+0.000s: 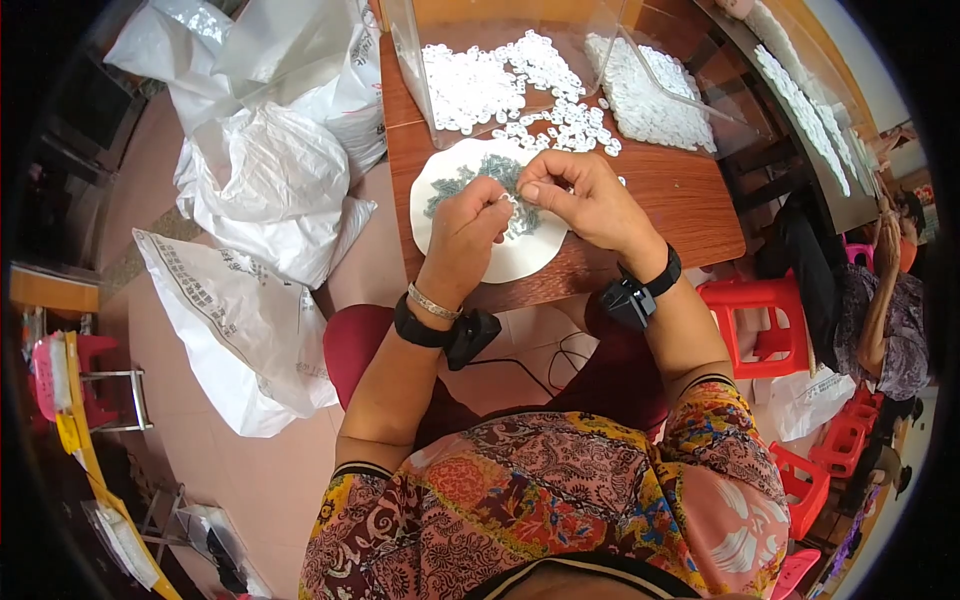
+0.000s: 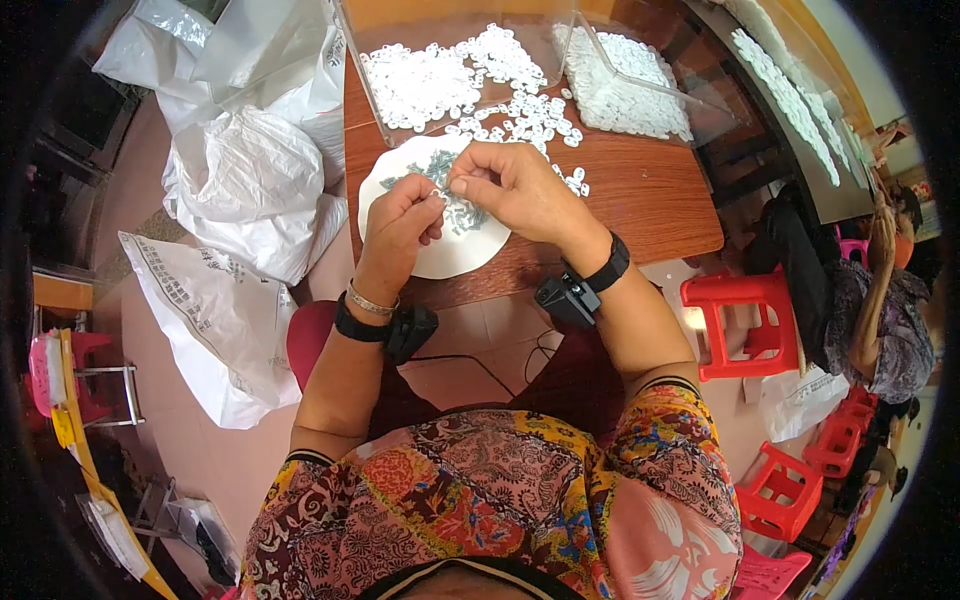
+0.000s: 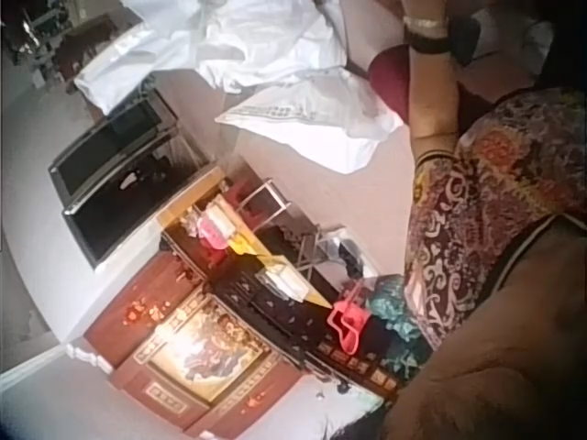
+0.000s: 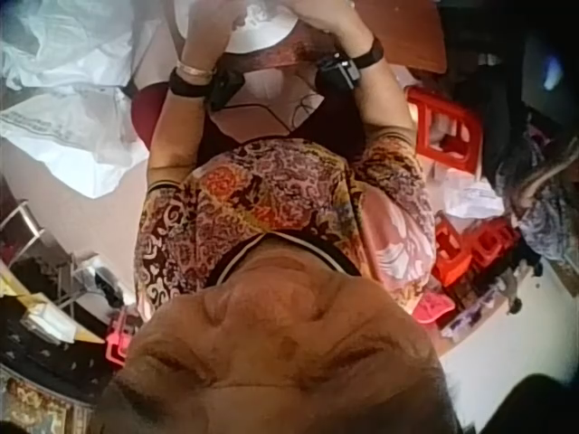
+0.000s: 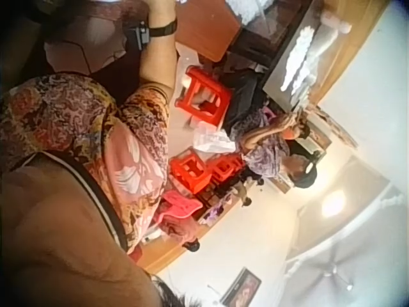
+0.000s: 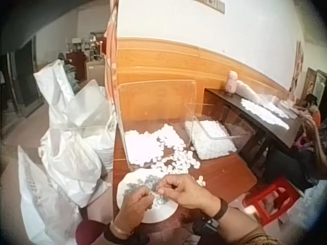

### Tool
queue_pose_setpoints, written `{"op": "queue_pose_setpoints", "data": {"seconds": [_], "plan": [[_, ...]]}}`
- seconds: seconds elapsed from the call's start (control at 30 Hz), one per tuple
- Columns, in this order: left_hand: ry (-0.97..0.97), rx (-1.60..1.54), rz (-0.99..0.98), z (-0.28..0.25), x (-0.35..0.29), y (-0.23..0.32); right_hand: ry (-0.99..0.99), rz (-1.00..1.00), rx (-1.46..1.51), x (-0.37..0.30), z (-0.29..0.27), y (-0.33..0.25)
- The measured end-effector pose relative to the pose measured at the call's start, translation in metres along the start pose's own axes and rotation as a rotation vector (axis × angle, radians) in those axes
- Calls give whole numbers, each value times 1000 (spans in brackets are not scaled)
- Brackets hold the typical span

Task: Assembling small metallic components into white plastic circular bases.

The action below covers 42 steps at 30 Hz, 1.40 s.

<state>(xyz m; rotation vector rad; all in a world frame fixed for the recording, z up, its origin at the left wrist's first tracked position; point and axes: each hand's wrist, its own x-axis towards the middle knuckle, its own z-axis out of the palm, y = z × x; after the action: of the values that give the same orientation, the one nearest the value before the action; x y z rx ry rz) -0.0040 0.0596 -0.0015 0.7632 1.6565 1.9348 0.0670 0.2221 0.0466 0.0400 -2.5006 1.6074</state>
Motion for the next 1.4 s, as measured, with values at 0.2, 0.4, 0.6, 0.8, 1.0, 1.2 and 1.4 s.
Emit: {"op": "queue_pose_setpoints", "data": {"seconds": [0.2,0.4,0.6,0.8,1.0,1.2,1.4], "plan": [[-5,36,4,0,-1,0,-25,53,-8,-1,2,-1],[15,103,20,-3,-4,2,-22,32,-19,0,9,-2],[44,302,150,-2,-3,3,-16,15,-99,-1,10,0],[16,236,124,-3,-4,2,-55,68,5,0,8,0],[-1,101,0,-1,-4,3,-134,131,369,3,3,10],[54,302,157,4,-5,4,-145,113,292,1,0,9],[81,375,191,10,-9,7,-60,62,-93,-4,3,1]]}}
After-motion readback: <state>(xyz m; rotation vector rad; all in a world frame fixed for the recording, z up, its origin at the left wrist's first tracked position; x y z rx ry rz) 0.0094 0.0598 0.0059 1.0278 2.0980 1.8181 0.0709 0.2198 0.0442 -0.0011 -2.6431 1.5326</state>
